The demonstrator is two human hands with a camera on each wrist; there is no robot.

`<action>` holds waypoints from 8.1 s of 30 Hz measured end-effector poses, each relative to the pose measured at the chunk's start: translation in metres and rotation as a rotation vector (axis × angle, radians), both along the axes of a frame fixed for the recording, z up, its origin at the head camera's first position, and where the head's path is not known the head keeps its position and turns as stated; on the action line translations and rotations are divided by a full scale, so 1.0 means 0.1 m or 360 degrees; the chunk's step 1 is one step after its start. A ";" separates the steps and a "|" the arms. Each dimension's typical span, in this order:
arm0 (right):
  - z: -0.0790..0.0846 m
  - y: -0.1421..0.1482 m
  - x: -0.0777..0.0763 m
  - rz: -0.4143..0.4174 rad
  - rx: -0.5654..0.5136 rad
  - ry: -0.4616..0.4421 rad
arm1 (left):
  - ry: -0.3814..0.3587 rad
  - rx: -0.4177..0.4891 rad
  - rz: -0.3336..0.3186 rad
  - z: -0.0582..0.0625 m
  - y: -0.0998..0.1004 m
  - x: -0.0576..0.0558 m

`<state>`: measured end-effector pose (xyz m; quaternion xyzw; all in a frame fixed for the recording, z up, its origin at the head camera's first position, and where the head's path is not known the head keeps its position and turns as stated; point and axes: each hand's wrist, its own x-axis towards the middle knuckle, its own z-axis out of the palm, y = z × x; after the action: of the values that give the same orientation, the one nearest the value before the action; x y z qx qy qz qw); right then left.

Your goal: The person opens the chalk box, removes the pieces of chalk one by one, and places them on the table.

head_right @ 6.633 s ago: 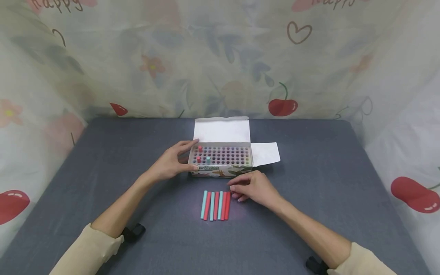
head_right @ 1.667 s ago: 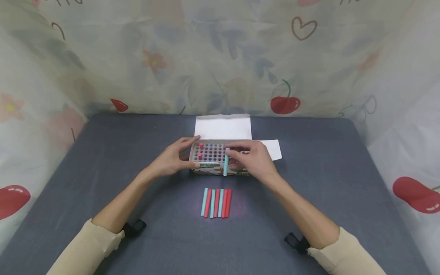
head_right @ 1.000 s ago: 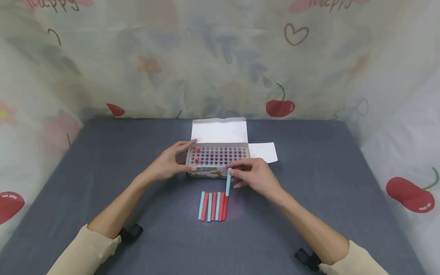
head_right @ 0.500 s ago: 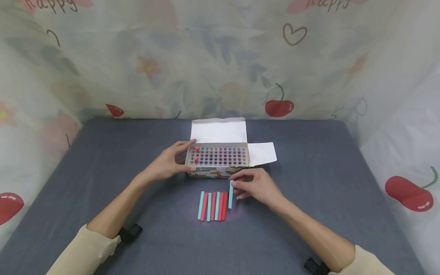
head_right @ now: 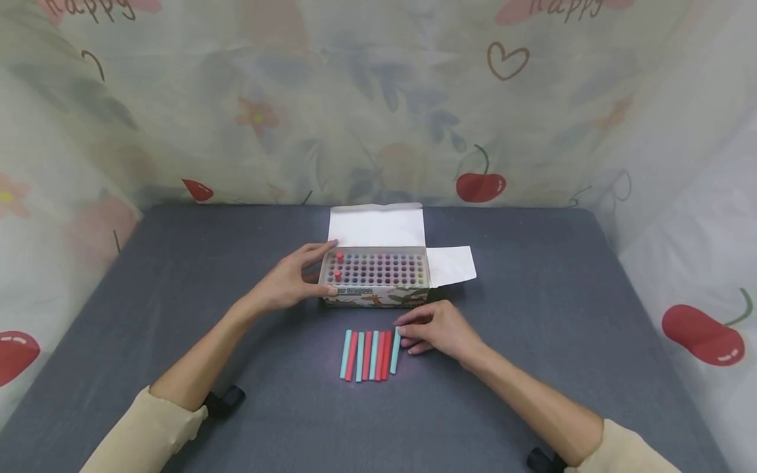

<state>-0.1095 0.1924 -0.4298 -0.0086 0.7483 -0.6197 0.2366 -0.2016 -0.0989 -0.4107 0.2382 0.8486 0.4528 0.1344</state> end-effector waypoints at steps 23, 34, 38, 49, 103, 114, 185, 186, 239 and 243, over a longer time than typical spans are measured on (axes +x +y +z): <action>-0.08 0.00 -0.06 0.0051 0.0084 -0.0013 | 0.0057 -0.0042 0.0004 -0.01 -0.01 0.00; 0.07 0.00 -0.07 0.0171 0.0095 0.0068 | 0.0042 -0.0042 0.0015 -0.01 0.00 0.00; 0.19 -0.03 -0.14 0.0261 0.0121 0.0174 | 0.0042 -0.0028 0.0025 0.00 0.00 0.00; 0.37 -0.13 -0.28 0.0330 -0.0016 0.0350 | 0.0030 0.0032 0.0010 -0.02 0.02 -0.01; 0.38 -0.66 -0.95 0.0500 0.0304 0.0805 | 0.0036 0.0025 0.0003 0.00 -0.01 0.01; 0.37 -0.74 -0.95 0.0517 0.0598 0.0831 | 0.0059 0.0019 -0.0008 -0.01 -0.01 0.00; 0.51 -0.58 -0.54 -0.0091 0.0246 0.1183 | -0.0023 0.0080 0.0011 -0.02 0.00 -0.01; 0.55 -0.58 -0.49 -0.0094 0.0250 0.1162 | -0.0026 0.0084 0.0012 -0.03 -0.01 -0.01; 0.04 0.00 0.01 -0.0056 0.0145 0.0214 | -0.0006 0.0072 0.0017 -0.06 0.00 0.00; -0.01 0.00 0.01 -0.0032 0.0160 0.0154 | -0.0009 0.0068 0.0010 -0.04 0.00 0.00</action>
<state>-0.1089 0.1928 -0.4310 -0.0191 0.7892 -0.5824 0.1941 -0.2019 -0.0992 -0.4152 0.2372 0.8391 0.4720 0.1302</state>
